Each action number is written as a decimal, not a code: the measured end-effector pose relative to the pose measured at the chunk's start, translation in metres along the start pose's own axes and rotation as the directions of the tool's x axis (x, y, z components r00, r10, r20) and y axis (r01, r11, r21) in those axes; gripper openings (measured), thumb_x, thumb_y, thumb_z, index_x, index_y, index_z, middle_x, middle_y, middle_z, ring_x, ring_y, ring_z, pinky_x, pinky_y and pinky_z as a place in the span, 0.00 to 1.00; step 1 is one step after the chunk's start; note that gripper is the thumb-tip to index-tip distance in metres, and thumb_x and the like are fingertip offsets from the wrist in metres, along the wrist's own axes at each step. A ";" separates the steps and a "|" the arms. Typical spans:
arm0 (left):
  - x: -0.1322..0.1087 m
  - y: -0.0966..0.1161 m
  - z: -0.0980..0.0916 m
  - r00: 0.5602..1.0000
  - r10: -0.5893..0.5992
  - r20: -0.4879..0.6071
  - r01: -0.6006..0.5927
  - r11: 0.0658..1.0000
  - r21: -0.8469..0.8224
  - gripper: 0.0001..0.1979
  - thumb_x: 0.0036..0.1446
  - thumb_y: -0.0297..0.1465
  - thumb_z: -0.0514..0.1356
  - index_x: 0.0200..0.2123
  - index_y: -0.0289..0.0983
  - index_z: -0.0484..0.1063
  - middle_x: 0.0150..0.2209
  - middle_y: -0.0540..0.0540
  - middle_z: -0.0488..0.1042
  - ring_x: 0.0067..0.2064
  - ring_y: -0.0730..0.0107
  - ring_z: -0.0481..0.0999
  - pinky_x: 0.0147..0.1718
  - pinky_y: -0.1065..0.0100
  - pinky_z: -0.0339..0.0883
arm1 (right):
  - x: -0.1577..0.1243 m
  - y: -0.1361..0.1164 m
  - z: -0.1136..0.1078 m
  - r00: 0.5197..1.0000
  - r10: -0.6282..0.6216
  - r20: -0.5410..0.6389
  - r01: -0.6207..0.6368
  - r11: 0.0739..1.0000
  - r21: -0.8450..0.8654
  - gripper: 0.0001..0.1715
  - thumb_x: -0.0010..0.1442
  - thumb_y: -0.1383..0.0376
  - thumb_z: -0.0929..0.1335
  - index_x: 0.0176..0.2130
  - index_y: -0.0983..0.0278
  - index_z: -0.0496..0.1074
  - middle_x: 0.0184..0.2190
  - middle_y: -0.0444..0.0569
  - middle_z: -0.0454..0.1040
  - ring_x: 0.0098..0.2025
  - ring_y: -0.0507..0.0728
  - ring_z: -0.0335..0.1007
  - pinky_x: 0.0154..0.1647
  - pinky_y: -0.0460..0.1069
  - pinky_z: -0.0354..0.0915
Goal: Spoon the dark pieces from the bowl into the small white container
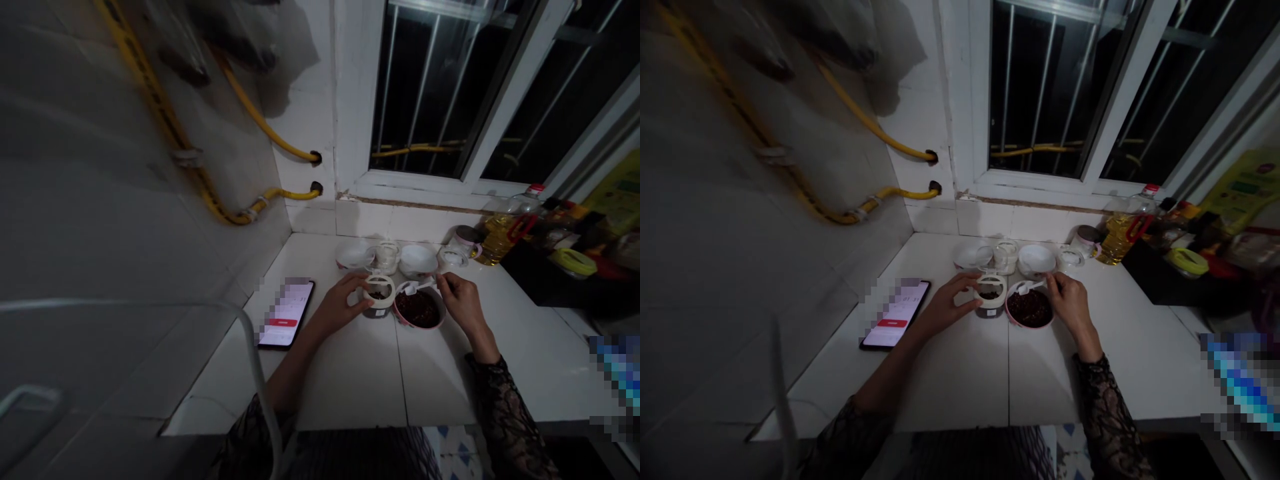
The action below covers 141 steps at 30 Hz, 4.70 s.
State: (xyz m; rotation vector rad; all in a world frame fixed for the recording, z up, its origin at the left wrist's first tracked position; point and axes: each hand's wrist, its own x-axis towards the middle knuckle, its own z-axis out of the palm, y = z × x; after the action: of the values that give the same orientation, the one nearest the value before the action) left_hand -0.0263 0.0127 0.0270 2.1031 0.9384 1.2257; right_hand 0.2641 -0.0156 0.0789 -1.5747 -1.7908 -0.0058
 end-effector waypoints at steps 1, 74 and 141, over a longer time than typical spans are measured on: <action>0.000 0.000 0.000 1.000 0.003 -0.003 -0.003 1.000 0.003 0.08 0.58 0.35 0.65 0.39 0.40 0.73 0.55 0.41 0.75 0.56 0.57 0.75 0.55 0.55 0.70 | 0.000 0.002 0.000 0.998 0.022 0.055 -0.021 0.999 -0.030 0.27 0.66 0.49 0.59 0.24 0.61 0.70 0.18 0.47 0.70 0.22 0.54 0.64 0.26 0.48 0.55; 0.000 0.003 -0.001 1.000 -0.006 0.006 0.006 1.000 0.002 0.08 0.57 0.35 0.65 0.39 0.40 0.74 0.54 0.40 0.76 0.56 0.56 0.76 0.56 0.54 0.70 | -0.001 0.001 0.011 0.964 0.119 0.236 -0.149 0.982 0.113 0.28 0.60 0.46 0.61 0.19 0.60 0.65 0.16 0.44 0.65 0.21 0.53 0.59 0.23 0.47 0.53; -0.001 -0.002 0.001 1.000 0.005 -0.002 -0.005 1.000 0.004 0.08 0.58 0.36 0.65 0.39 0.40 0.73 0.54 0.40 0.75 0.56 0.57 0.75 0.55 0.55 0.69 | 0.002 0.004 0.003 0.910 0.145 0.388 -0.265 0.924 0.277 0.32 0.55 0.39 0.62 0.19 0.61 0.63 0.15 0.39 0.54 0.20 0.50 0.48 0.23 0.47 0.49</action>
State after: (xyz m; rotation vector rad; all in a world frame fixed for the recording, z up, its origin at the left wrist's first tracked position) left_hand -0.0262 0.0136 0.0245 2.1086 0.9373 1.2294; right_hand 0.2655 -0.0118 0.0759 -1.5838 -1.7669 0.6899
